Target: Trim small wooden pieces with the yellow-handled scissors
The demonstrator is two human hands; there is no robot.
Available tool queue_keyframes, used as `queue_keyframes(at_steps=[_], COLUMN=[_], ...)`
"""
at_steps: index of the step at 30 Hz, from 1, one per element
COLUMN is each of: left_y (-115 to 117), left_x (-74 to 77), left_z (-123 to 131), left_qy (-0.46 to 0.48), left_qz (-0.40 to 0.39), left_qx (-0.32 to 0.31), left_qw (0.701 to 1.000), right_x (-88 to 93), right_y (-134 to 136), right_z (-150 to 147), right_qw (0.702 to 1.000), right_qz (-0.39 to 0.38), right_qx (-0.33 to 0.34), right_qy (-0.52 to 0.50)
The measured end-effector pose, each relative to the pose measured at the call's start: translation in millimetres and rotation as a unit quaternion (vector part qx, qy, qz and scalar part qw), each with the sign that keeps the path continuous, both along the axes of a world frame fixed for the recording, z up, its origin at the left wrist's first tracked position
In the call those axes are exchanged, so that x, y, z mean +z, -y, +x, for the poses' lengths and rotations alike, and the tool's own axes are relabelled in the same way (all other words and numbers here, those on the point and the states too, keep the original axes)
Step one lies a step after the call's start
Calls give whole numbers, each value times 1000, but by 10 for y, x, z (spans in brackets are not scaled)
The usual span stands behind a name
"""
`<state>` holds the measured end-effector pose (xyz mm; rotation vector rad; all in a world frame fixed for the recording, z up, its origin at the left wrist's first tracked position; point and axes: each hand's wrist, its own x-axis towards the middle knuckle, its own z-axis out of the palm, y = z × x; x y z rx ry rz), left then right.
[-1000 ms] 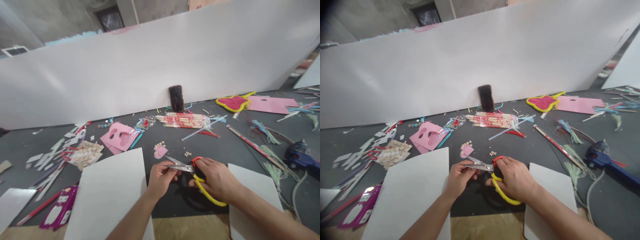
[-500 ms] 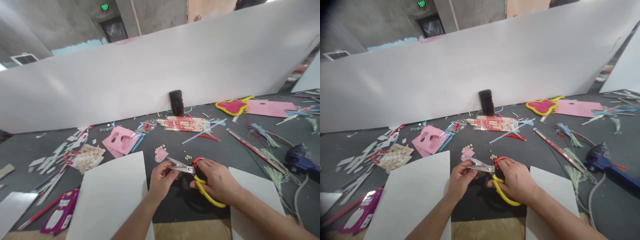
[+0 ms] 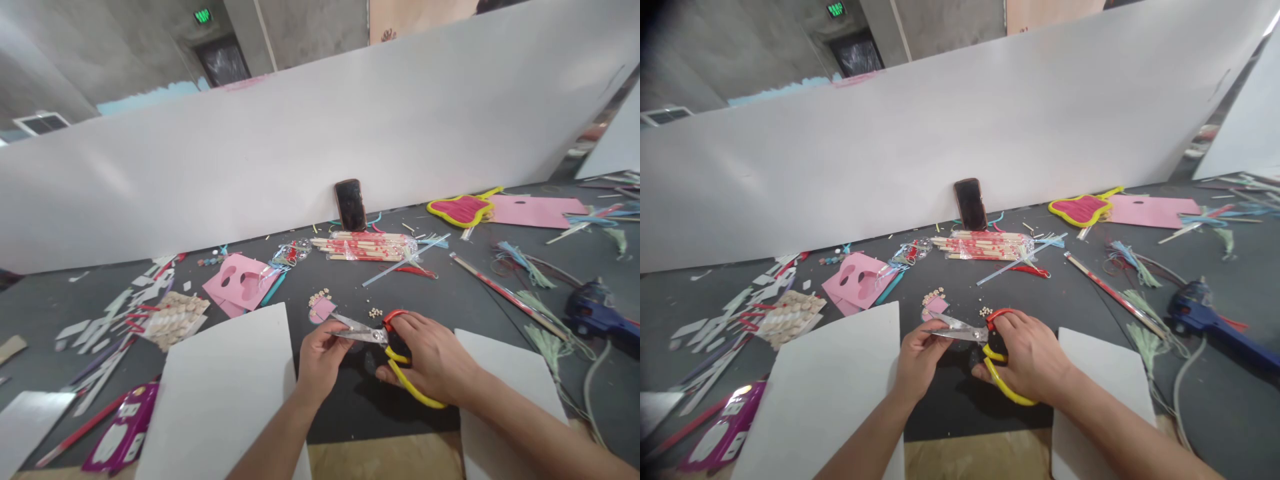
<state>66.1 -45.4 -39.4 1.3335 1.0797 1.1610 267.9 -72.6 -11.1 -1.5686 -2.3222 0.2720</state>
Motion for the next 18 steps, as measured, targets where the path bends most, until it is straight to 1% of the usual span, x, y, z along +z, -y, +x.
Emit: queue_keyframes(at_steps=[3, 10, 14, 18], left_y=[-8, -9, -4, -6], left_x=[7, -2, 2, 14], left_z=[-9, -20, -9, -1], left_qy=[20, 41, 68, 81], left_qz=[-25, -45, -42, -47], left_qx=[-16, -36, -43, -47], left_qw=[999, 997, 996, 995], right_x=[-3, -66, -91, -67], right_y=[6, -32, -53, -55], right_z=[-1, 32, 59, 58], right_qw=[1000, 1000, 999, 999], right_qz=[1, 6, 7, 6], right_qx=[3, 18, 34, 30], right_qy=[6, 17, 30, 35])
